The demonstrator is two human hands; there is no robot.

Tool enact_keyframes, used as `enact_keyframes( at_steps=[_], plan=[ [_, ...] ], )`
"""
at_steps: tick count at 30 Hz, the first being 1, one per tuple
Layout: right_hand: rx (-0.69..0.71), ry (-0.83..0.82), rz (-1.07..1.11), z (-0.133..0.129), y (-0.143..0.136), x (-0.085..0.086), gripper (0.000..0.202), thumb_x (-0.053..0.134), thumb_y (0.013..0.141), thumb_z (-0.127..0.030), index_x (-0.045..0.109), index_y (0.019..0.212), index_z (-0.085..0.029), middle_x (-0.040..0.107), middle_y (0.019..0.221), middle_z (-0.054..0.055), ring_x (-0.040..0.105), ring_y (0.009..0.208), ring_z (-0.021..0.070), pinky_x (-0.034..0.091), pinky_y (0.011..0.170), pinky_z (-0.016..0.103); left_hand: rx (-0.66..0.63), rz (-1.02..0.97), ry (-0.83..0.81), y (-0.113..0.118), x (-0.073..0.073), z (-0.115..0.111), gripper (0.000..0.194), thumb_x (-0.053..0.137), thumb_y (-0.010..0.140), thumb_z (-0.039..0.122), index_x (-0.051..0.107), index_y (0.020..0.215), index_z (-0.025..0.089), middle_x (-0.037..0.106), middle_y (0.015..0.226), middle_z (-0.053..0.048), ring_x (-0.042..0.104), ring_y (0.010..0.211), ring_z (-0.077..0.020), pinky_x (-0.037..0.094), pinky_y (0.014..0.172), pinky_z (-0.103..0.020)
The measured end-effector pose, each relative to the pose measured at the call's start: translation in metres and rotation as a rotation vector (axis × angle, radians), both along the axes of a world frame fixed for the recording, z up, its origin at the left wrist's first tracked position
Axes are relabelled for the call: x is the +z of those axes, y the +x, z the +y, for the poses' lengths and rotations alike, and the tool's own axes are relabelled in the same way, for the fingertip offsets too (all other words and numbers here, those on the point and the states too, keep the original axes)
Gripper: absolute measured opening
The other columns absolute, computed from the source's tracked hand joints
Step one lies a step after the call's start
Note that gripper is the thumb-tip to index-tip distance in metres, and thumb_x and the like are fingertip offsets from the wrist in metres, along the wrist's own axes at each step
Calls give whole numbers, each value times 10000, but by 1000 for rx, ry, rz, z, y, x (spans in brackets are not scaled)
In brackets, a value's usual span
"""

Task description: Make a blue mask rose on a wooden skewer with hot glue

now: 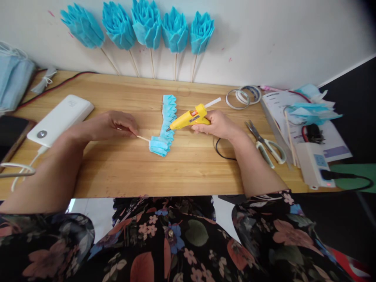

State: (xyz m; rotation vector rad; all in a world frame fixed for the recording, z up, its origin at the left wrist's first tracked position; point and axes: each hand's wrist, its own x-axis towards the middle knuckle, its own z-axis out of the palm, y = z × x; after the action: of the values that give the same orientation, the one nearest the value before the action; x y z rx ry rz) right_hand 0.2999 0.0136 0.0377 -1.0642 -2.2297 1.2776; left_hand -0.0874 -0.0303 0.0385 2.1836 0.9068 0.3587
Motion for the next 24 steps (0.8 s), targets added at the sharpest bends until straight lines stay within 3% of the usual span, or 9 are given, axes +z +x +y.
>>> enact_keyframes(
  at_steps=[15, 20, 24],
  plan=[
    [-1, 7, -43, 0, 0, 2, 338, 739, 811, -509, 743, 924, -191, 626, 628, -27, 537, 601, 128, 418, 582, 277, 17, 12, 6, 2, 0, -1, 335, 634, 993, 447, 807, 930, 167, 787, 972, -94, 736, 883, -159, 564, 775, -219],
    [-1, 6, -71, 1, 6, 5, 327, 758, 795, -509, 733, 864, -191, 671, 686, -11, 536, 611, 122, 405, 581, 278, 28, 23, -20, 2, 0, 0, 358, 634, 993, 474, 807, 934, 167, 782, 968, -87, 726, 882, -149, 554, 775, -208],
    [-10, -21, -100, 2, 12, 11, 320, 757, 824, -500, 737, 816, -181, 609, 618, -16, 486, 565, 108, 361, 550, 279, 23, 15, -31, 1, -1, 1, 338, 654, 980, 467, 806, 933, 169, 783, 960, -93, 720, 871, -162, 552, 764, -227]
  ],
)
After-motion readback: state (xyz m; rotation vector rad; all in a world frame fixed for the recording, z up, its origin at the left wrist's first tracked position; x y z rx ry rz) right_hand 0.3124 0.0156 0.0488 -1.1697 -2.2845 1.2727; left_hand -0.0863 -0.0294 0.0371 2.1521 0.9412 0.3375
